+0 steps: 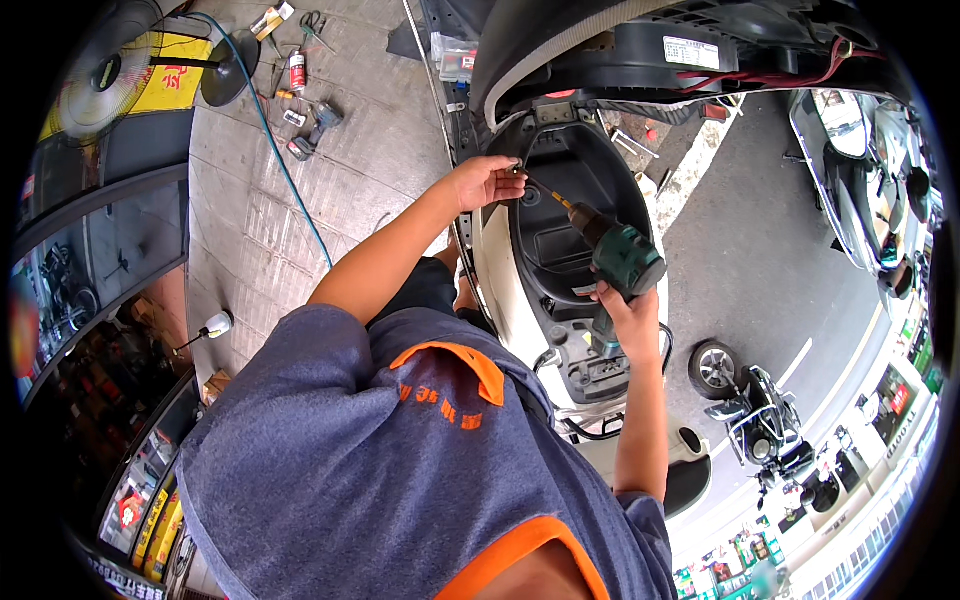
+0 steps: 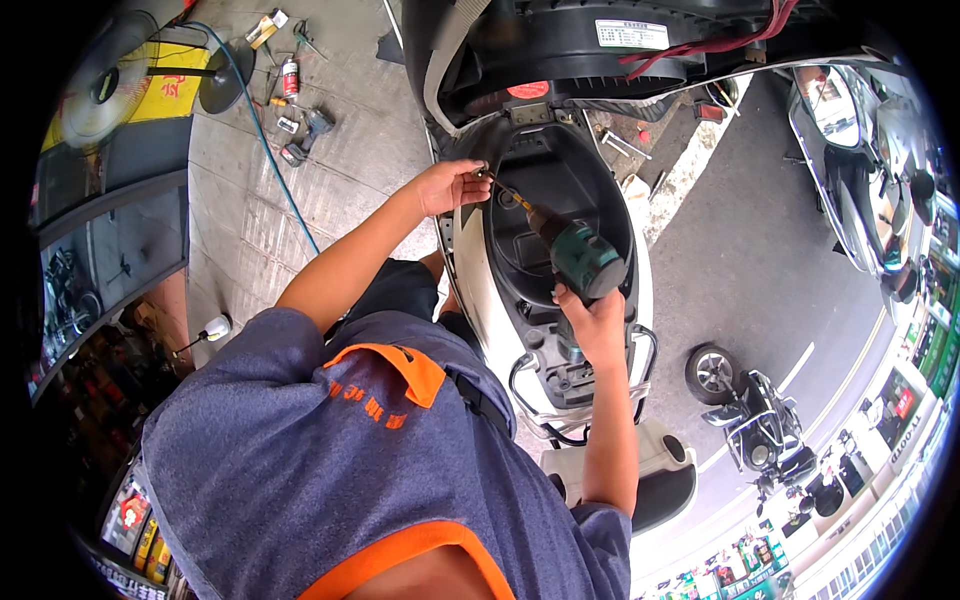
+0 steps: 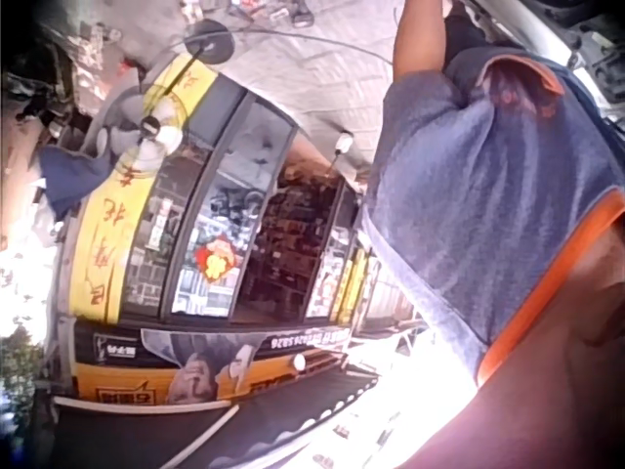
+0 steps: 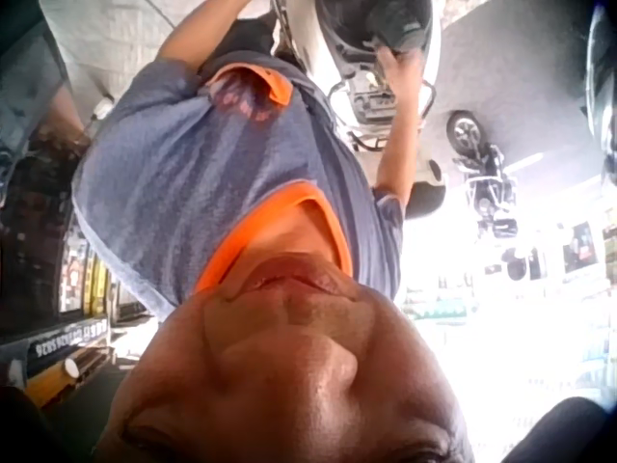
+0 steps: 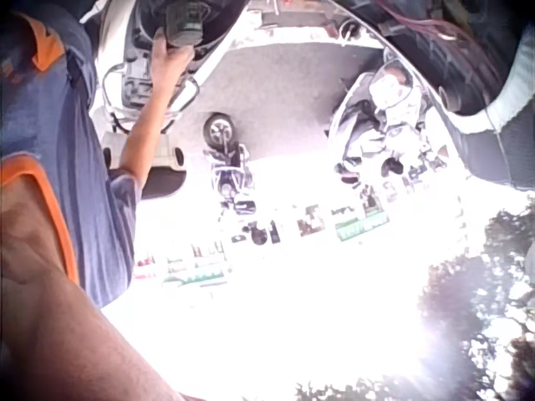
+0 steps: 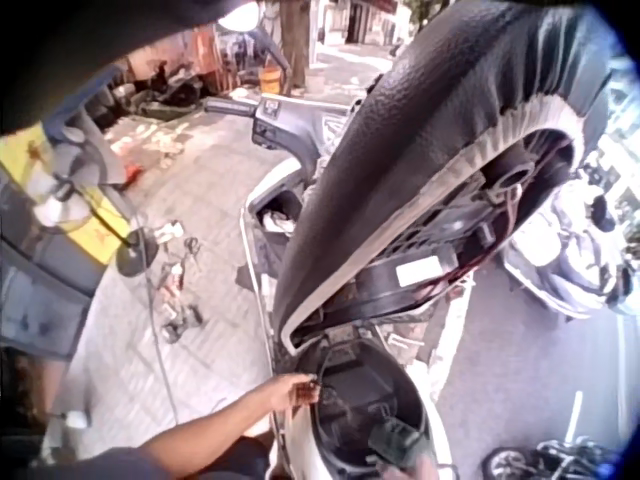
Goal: The person uses a power driver to remove screws from the interior of a scooter's storage compartment, then uses a drill to remove another fastener from the frame.
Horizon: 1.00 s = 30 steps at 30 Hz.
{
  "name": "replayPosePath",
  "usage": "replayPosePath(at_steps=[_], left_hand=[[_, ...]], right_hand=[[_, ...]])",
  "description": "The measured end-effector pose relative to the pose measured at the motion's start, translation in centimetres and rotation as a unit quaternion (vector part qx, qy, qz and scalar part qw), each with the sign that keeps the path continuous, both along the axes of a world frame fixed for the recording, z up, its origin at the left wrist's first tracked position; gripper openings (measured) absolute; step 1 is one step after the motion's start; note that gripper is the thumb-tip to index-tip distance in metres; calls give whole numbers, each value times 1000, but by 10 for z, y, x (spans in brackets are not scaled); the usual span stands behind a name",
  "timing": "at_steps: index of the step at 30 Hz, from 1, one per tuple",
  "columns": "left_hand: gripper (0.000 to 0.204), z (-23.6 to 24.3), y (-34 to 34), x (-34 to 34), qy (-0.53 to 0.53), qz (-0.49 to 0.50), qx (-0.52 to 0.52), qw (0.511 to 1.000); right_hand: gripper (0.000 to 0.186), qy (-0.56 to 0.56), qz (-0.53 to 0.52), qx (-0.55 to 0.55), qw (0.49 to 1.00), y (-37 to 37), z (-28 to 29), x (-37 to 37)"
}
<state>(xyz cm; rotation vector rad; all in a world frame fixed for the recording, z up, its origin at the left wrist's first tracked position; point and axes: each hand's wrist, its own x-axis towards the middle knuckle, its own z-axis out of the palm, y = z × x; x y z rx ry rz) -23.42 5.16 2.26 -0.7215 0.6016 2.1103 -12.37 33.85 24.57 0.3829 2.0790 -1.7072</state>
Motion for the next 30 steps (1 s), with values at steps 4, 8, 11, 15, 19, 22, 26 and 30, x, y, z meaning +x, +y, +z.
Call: replayPosePath(at_steps=[4, 8, 11, 15, 19, 22, 26, 30], left_hand=[[20, -6, 20, -3, 67, -28, -4, 997], [25, -26, 44, -11, 11, 11, -13, 1000], [28, -46, 47, -11, 8, 52, 74, 996], [33, -62, 63, -4, -44, 100, 24, 994], [33, -68, 67, -22, 89, 65, -149, 983], [26, -69, 60, -39, 228, -111, -340, 906], [24, -80, 88, -35, 411, -267, -411, 769], [43, -117, 149, -17, 479, -365, -452, 658]], right_hand=[[31, -119, -176, -144, 967, -15, -16, -2], [32, -30, -72, -67, 995, -22, -32, -4], [34, -32, -84, -68, 994, -18, -38, -7], [35, -56, -130, -84, 986, -7, -39, -4], [34, -49, -211, -44, 975, 3, -41, 24], [31, -74, -273, -33, 959, 9, -50, 58], [31, -100, -352, -39, 930, 12, -66, 100], [32, -167, -416, -36, 893, 7, -70, 130]])
